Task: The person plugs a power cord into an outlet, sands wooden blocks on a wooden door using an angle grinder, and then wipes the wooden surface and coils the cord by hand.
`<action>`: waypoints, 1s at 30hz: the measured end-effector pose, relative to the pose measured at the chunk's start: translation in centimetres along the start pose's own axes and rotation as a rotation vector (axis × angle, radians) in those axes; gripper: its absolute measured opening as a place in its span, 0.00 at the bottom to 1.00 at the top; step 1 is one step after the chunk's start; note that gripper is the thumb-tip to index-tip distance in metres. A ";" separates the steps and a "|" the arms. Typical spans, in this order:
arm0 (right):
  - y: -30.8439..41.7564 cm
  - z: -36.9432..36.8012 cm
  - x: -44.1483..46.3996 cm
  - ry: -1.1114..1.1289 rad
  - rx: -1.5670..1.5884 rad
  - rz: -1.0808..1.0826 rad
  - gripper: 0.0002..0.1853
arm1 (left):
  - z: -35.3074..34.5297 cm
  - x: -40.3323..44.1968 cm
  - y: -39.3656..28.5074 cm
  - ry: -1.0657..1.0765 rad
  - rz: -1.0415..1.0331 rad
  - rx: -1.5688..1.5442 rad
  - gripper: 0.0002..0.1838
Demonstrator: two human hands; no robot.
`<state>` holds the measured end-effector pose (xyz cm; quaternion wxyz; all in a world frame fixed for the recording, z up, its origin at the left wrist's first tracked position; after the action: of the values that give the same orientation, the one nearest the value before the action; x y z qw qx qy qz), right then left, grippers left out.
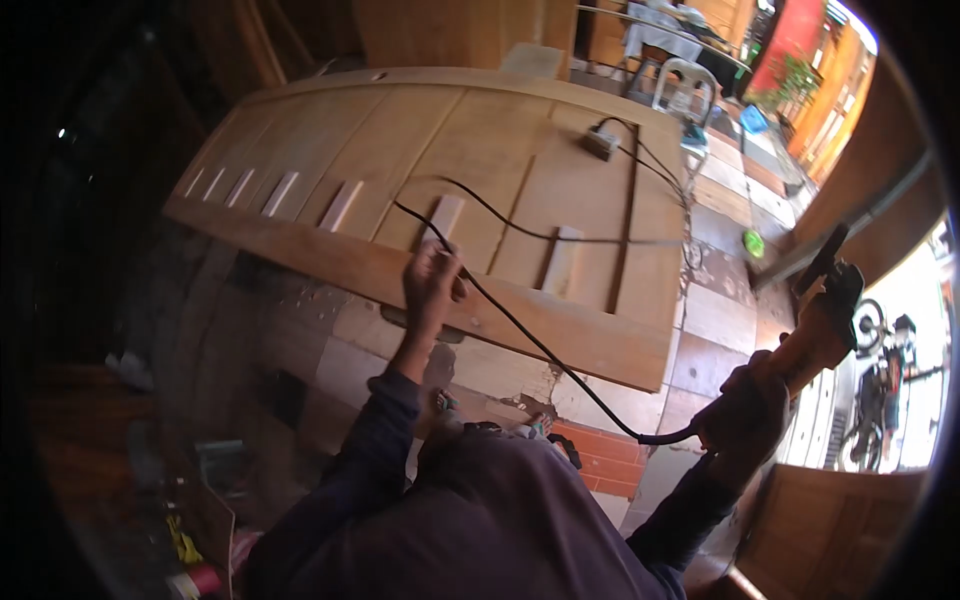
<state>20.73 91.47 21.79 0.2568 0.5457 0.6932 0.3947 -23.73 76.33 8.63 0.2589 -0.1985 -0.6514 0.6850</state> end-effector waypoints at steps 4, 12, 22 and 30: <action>-6.8 -5.7 2.7 0.114 0.009 -0.088 0.26 | 3.3 -2.6 7.9 0.036 0.266 0.060 0.23; -18.1 -26.0 2.6 0.269 -0.300 -0.308 0.27 | 10.1 -6.1 11.1 0.054 -0.081 0.676 0.43; -32.5 -36.3 5.7 0.785 -0.804 -0.351 0.28 | 20.3 -6.8 8.6 0.093 -0.261 0.810 0.19; -40.0 -42.7 7.2 1.162 -0.988 -0.241 0.33 | 22.9 -5.8 11.1 0.148 -0.031 0.824 0.10</action>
<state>-36.94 83.26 12.97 0.1066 -0.0066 0.5145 0.8508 -34.19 54.48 -1.11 0.3731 -0.1169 -0.3054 0.8682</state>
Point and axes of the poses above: each hand's wrist, its own x-axis towards the middle knuckle, its own z-axis out of the back of the hand, y = z × x, the point moved 3 cm from there along x, towards the middle knuckle, and after that the axes turned 12 degrees about x, right-handed, at the moved point
